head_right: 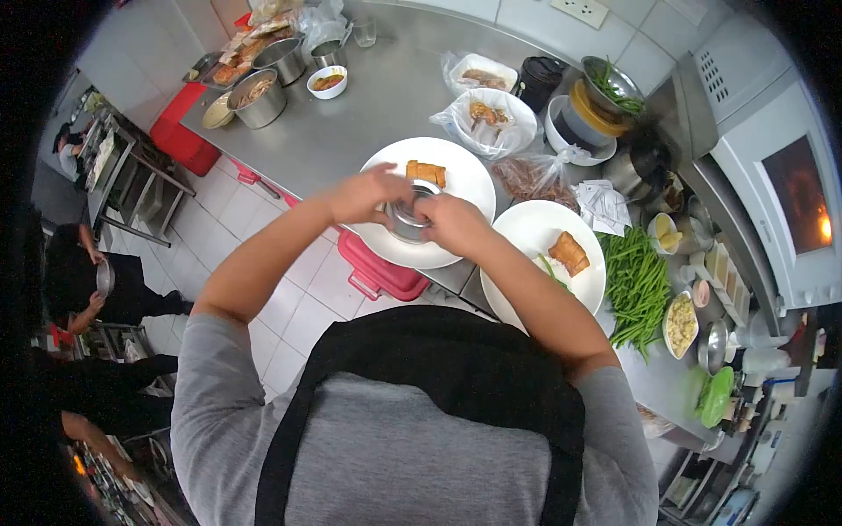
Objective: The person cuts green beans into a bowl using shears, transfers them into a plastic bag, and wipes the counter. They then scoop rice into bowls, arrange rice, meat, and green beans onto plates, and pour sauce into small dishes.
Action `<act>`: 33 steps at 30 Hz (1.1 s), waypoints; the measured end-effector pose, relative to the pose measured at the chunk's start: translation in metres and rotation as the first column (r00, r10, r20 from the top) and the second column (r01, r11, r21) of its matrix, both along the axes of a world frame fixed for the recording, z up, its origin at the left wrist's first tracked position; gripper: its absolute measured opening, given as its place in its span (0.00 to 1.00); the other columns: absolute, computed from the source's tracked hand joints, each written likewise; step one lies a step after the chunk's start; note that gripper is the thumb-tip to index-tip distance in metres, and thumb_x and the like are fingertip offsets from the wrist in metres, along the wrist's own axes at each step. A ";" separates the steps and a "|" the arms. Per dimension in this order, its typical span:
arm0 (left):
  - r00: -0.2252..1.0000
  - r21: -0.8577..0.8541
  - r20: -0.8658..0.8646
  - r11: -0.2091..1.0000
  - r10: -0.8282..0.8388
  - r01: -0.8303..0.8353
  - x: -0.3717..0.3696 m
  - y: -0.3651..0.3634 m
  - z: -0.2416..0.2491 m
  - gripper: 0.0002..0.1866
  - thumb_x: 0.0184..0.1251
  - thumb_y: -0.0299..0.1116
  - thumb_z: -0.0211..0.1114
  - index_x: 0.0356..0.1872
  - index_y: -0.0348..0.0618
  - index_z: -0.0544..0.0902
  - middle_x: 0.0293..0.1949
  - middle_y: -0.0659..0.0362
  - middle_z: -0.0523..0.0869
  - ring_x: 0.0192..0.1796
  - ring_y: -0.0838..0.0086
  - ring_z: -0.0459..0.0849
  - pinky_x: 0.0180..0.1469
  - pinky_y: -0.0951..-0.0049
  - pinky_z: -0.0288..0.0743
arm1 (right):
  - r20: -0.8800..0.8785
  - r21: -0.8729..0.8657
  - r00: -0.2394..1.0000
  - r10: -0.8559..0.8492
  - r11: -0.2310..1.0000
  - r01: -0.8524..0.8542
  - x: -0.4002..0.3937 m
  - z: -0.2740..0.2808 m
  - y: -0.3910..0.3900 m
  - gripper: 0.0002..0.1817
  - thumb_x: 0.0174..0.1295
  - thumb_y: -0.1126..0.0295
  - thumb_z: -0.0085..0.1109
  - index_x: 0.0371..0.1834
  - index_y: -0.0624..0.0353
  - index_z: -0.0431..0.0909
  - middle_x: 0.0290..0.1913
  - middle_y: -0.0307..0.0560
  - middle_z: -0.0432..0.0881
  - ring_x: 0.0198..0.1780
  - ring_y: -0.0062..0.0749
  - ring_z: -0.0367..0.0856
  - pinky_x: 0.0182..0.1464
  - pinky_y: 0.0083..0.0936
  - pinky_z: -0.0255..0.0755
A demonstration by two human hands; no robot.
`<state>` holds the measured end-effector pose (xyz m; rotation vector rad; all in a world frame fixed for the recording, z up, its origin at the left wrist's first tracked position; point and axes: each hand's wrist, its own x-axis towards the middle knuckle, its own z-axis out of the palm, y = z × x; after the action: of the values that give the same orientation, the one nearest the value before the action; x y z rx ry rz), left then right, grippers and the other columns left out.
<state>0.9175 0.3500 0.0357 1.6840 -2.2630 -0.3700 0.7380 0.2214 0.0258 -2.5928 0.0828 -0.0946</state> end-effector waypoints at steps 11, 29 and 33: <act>0.886 0.164 0.233 0.882 0.400 -0.441 -0.058 -0.015 0.012 0.45 0.34 0.51 0.76 0.57 0.43 0.68 0.50 0.48 0.75 0.53 0.56 0.75 0.54 0.60 0.72 | 0.127 0.989 0.786 -0.605 0.140 -0.052 -0.096 0.022 -0.032 0.22 0.63 0.59 0.52 0.58 0.56 0.67 0.35 0.37 0.74 0.41 0.28 0.78 0.43 0.28 0.73; 0.910 0.361 0.315 0.853 0.269 -0.377 -0.046 -0.042 0.011 0.40 0.41 0.53 0.67 0.63 0.67 0.67 0.52 0.47 0.72 0.54 0.57 0.74 0.52 0.63 0.72 | -0.334 0.932 0.596 -0.730 -0.164 0.323 -0.102 -0.019 -0.014 0.25 0.62 0.44 0.49 0.50 0.52 0.73 0.34 0.35 0.72 0.30 0.25 0.75 0.33 0.32 0.69; 0.943 0.349 -0.104 0.899 0.316 -0.263 -0.028 -0.043 0.027 0.40 0.44 0.48 0.69 0.63 0.58 0.66 0.49 0.48 0.73 0.51 0.60 0.75 0.52 0.66 0.69 | -0.355 0.921 0.596 -0.721 -0.161 0.355 -0.098 -0.020 -0.013 0.26 0.62 0.43 0.48 0.50 0.51 0.73 0.35 0.36 0.71 0.31 0.25 0.74 0.34 0.33 0.70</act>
<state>0.8899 0.3070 0.0627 2.0386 -1.8730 -0.8181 0.6400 0.2088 0.0059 -0.9093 0.8947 -0.5574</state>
